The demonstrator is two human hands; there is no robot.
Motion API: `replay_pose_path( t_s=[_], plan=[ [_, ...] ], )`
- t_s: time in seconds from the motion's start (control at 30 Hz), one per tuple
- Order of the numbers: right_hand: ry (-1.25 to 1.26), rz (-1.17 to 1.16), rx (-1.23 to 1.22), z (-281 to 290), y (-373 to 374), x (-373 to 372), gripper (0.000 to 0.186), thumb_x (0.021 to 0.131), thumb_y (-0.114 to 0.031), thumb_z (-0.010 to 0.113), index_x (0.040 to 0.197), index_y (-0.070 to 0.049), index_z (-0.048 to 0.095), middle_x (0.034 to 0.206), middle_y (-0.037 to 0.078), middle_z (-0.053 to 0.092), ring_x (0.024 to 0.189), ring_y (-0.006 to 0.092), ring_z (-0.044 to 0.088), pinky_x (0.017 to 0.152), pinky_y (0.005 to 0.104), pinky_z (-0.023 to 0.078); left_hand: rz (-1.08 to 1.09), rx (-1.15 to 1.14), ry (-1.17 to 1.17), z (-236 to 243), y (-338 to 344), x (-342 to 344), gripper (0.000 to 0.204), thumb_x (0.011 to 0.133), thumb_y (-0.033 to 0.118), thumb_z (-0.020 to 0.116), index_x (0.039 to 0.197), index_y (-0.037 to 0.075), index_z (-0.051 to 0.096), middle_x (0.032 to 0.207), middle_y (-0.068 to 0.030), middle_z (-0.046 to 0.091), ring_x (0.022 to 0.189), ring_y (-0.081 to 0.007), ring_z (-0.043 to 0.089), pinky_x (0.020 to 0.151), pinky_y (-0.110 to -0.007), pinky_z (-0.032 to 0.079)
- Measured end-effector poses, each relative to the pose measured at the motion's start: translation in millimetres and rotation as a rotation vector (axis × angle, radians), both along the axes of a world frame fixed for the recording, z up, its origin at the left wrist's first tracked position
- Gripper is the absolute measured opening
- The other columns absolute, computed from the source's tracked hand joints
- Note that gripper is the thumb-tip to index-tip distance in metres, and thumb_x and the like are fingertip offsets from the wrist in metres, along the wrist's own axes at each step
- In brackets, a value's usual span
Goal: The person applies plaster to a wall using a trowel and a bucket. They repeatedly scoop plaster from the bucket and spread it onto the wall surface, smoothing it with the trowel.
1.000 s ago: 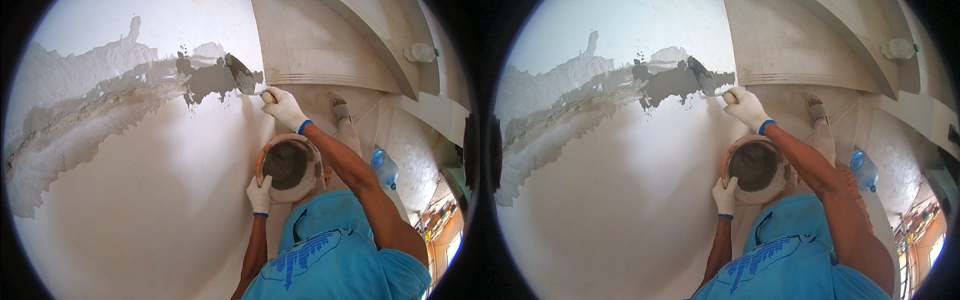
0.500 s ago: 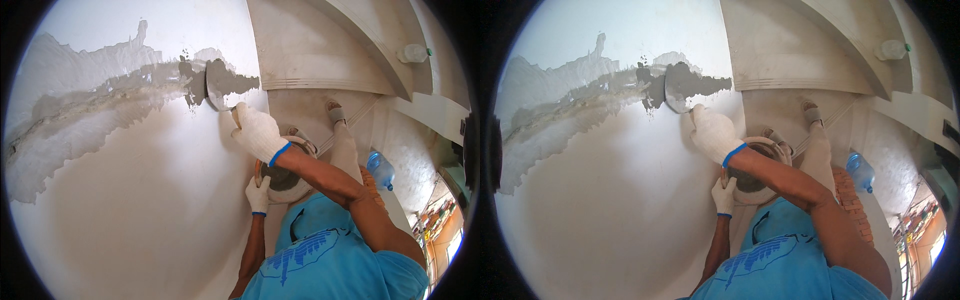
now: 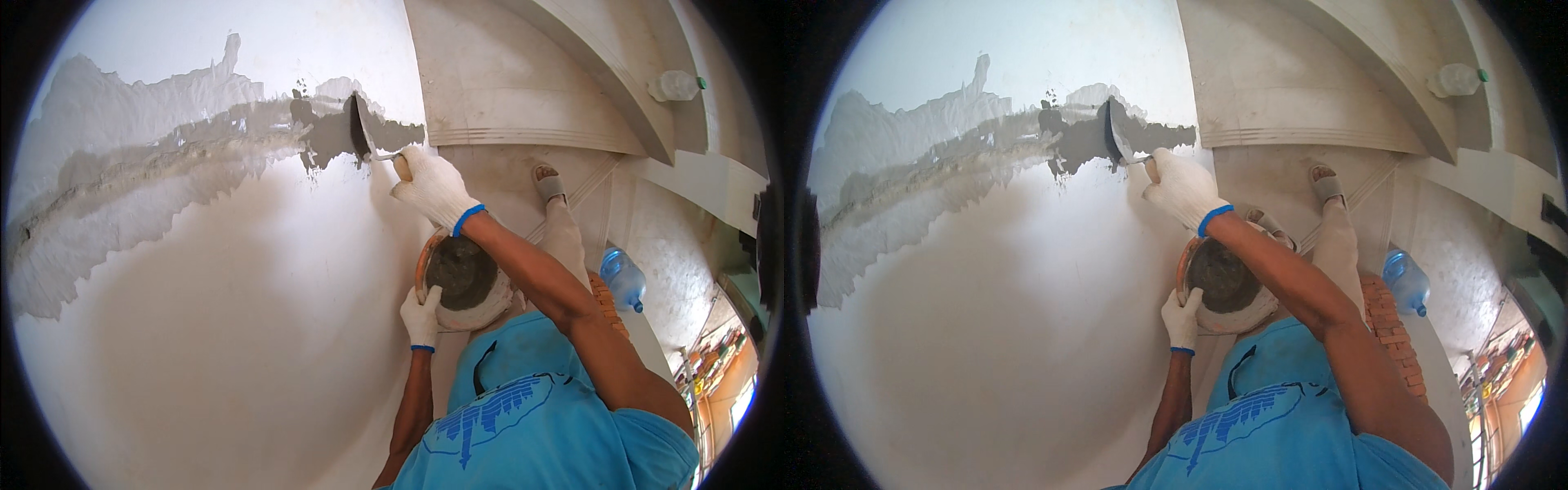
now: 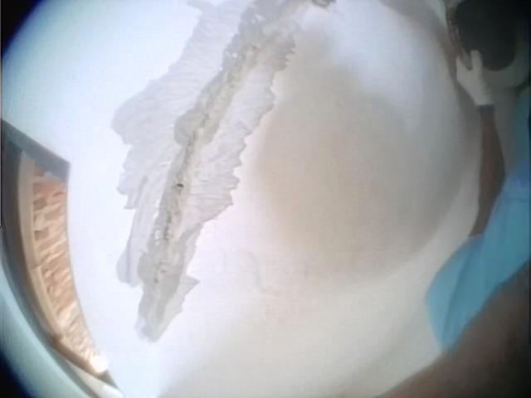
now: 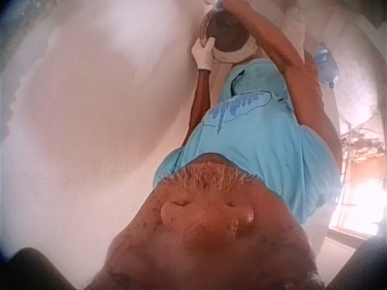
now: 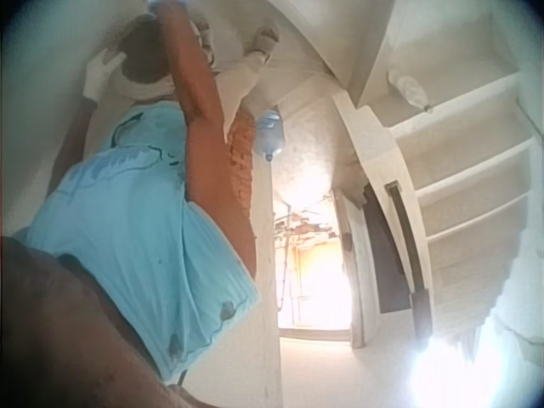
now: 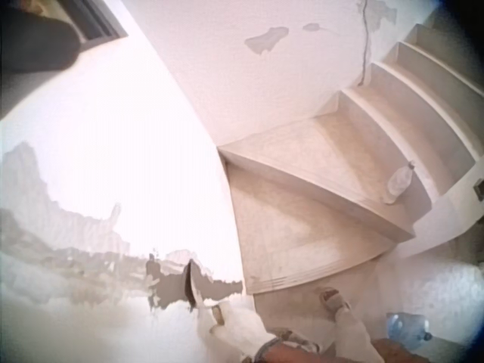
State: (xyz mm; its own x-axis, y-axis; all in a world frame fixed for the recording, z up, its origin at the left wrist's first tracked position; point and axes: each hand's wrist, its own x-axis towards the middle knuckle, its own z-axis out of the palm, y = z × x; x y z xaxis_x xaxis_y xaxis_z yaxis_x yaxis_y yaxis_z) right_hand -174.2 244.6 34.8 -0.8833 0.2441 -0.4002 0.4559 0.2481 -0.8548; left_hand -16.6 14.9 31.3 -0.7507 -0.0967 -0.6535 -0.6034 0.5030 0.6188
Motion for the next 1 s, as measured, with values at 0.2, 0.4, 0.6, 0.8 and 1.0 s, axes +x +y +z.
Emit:
replay_pose_path(
  t_s=[0.2, 0.4, 0.6, 0.8, 1.0],
  plan=[
    [0.033, 0.052, -0.012, 36, -8, 9, 0.047, 0.081, -0.027, 0.08, 0.12, -0.006, 0.063, 0.096, 0.026, 0.072, 0.096, 0.0478, 0.07, 0.081, 0.0534, 0.055, -0.055, -0.059, -0.036, -9, -10, 4, 0.023, 0.097, 0.018, 0.079, 0.104, -0.002, 0.072, 0.085, 0.0015, 0.063, 0.079, -0.0086, 0.054, 0.074, -0.028, 0.048],
    [0.04, 0.068, -0.171, 53, 8, 26, 0.052, 0.08, -0.027, 0.082, 0.124, -0.007, 0.063, 0.093, 0.022, 0.071, 0.092, 0.0464, 0.07, 0.08, 0.051, 0.055, -0.047, -0.027, 0.063, -9, -4, 1, 0.028, 0.096, 0.023, 0.08, 0.088, 0.001, 0.066, 0.076, 0.0053, 0.054, 0.071, -0.0075, 0.046, 0.063, -0.027, 0.041],
    [0.08, 0.0, -0.078, 30, 2, 11, 0.031, 0.082, -0.019, 0.073, 0.102, -0.005, 0.055, 0.084, 0.022, 0.069, 0.086, 0.0464, 0.07, 0.076, 0.0546, 0.054, -0.023, 0.003, 0.053, -12, -7, 1, 0.025, 0.097, 0.022, 0.08, 0.1, -0.002, 0.072, 0.083, 0.0038, 0.062, 0.075, -0.0076, 0.052, 0.068, -0.027, 0.047],
    [0.154, 0.029, 0.133, 51, -40, 5, 0.036, 0.083, -0.017, 0.074, 0.108, -0.001, 0.055, 0.098, 0.023, 0.071, 0.089, 0.0437, 0.073, 0.078, 0.0537, 0.059, -0.017, 0.026, 0.032, -19, -11, 6, 0.023, 0.097, 0.02, 0.079, 0.098, -0.001, 0.07, 0.085, 0.004, 0.061, 0.078, -0.0079, 0.052, 0.072, -0.027, 0.047],
    [0.107, 0.139, 0.101, 75, -22, 31, 0.034, 0.083, -0.016, 0.073, 0.108, -0.005, 0.053, 0.096, 0.022, 0.069, 0.092, 0.045, 0.071, 0.078, 0.0545, 0.056, -0.046, 0.0, 0.065, -12, -4, 3, 0.024, 0.095, 0.02, 0.08, 0.093, 0.0, 0.067, 0.083, 0.0037, 0.06, 0.076, -0.0084, 0.051, 0.069, -0.028, 0.046]
  ],
)
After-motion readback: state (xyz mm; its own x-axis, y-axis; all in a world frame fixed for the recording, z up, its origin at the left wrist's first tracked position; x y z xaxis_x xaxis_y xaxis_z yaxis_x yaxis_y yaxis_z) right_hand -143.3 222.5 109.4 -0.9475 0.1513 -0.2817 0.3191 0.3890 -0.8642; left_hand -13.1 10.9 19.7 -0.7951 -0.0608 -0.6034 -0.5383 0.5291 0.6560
